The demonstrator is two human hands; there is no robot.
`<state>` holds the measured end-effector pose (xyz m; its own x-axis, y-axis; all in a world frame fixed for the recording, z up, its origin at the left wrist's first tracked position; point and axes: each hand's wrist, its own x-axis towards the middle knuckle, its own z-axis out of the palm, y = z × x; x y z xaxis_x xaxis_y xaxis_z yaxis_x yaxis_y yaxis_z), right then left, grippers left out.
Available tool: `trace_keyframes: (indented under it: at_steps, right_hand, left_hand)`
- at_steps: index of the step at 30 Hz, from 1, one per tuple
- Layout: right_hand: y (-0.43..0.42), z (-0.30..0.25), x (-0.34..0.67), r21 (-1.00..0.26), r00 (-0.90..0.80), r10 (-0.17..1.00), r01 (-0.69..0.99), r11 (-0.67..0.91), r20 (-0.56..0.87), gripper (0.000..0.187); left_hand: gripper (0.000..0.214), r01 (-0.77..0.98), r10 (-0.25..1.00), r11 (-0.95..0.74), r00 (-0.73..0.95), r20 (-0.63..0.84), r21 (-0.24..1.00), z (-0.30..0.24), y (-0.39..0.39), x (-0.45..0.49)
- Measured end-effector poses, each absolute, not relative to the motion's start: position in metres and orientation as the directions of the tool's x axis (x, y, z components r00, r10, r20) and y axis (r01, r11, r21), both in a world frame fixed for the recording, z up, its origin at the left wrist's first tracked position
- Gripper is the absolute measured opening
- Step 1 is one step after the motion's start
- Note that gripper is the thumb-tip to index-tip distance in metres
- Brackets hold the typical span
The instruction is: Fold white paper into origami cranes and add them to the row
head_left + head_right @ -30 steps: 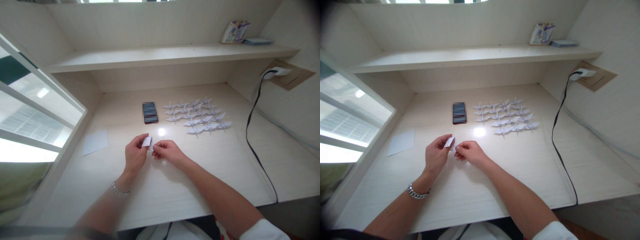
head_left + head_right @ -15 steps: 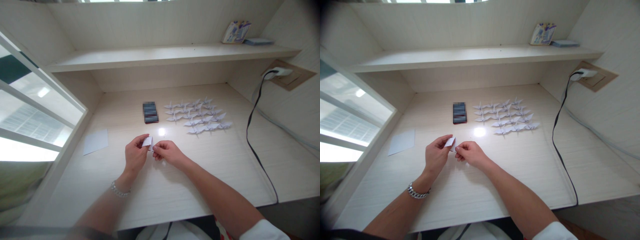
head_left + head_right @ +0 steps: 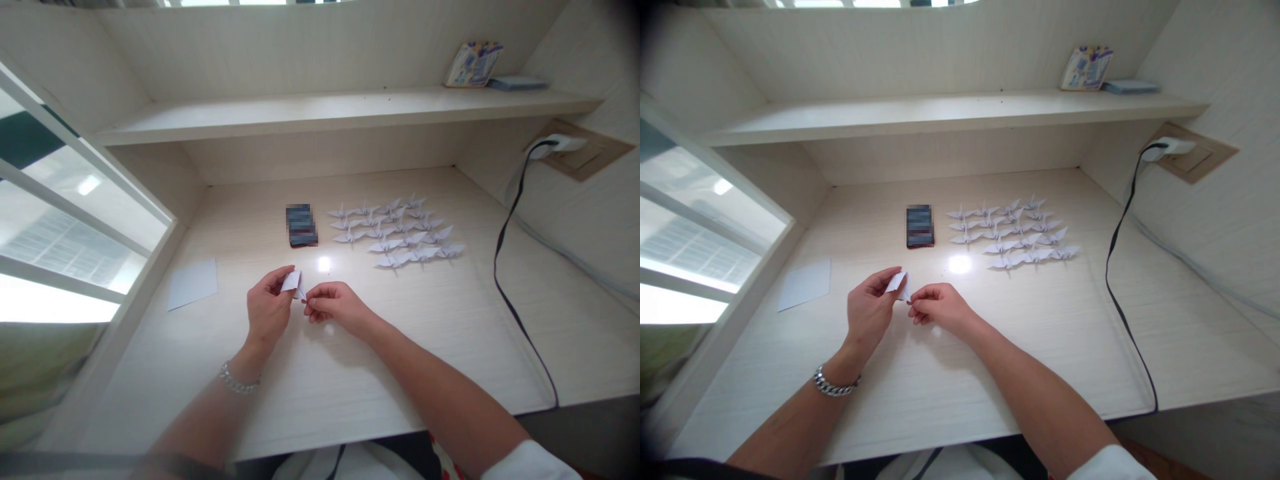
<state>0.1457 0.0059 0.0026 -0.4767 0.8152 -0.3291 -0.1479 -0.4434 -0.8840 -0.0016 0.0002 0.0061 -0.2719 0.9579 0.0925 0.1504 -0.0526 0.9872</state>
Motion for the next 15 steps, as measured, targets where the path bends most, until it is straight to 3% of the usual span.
trace_keyframes:
  at_steps: [15]
  right_hand:
    - [0.0068,-0.0004,0.1450,-0.929,-0.445,0.853,-0.107,-0.354,-0.274,0.032]
  left_hand:
    - [0.032,0.161,0.960,-0.038,-0.267,0.080,0.986,0.0040,-0.0005,0.0002]
